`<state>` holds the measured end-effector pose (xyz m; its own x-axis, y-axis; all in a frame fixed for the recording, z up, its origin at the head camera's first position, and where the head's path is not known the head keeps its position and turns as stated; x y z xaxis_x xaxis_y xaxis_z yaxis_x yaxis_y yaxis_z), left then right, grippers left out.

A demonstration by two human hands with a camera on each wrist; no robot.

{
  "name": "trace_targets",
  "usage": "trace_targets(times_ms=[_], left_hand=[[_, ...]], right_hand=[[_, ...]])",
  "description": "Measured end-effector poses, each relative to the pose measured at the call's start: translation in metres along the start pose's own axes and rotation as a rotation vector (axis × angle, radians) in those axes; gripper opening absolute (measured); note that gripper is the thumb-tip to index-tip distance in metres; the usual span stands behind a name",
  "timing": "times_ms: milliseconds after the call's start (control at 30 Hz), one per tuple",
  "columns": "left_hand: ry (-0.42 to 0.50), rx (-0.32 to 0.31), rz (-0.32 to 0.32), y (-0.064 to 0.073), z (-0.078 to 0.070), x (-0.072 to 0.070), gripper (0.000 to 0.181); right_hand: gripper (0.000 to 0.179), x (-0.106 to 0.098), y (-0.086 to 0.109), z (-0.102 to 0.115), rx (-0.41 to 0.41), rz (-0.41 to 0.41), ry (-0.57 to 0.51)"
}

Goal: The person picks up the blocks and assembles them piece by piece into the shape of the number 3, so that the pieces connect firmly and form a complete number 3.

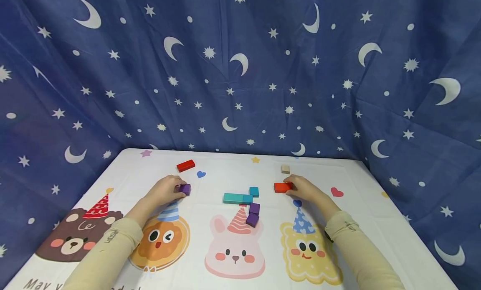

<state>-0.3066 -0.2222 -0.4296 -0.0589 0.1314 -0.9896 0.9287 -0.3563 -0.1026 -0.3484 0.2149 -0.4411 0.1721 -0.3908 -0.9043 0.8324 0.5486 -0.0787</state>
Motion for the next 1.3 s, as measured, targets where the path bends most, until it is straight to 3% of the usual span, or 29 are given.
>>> trace_targets(times_ms=[167, 633, 767, 1100, 1300], left_hand=[[0.04, -0.044, -0.007, 0.002, 0.002, 0.0, 0.039], [0.099, -0.019, 0.003, 0.013, -0.004, 0.007, 0.038], [0.121, -0.017, 0.009, 0.015, -0.003, 0.008, 0.039], [0.097, 0.036, 0.012, 0.019, -0.007, 0.005, 0.041], [0.09, 0.034, 0.014, 0.021, -0.009, 0.003, 0.04]], right_hand=[[0.033, 0.0, 0.003, 0.001, 0.023, -0.017, -0.015], [0.034, 0.004, 0.011, 0.007, 0.015, -0.066, -0.068], [0.036, 0.004, 0.01, 0.011, 0.05, -0.088, -0.079], [0.035, -0.001, 0.015, 0.028, 0.048, -0.237, -0.116], [0.034, -0.002, 0.019, 0.042, 0.045, -0.285, -0.129]])
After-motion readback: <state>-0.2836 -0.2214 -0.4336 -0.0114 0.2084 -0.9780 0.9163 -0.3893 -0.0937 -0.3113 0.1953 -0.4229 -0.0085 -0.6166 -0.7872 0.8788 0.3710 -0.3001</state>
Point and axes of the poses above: each hand's wrist, its own y-axis away from the middle knuckle, its own x-axis out of the palm, z = x × y, the point moved 3 cm from there along -y, towards the middle knuckle, and after that the axes turned 9 degrees about -y, right-handed, at the moved point
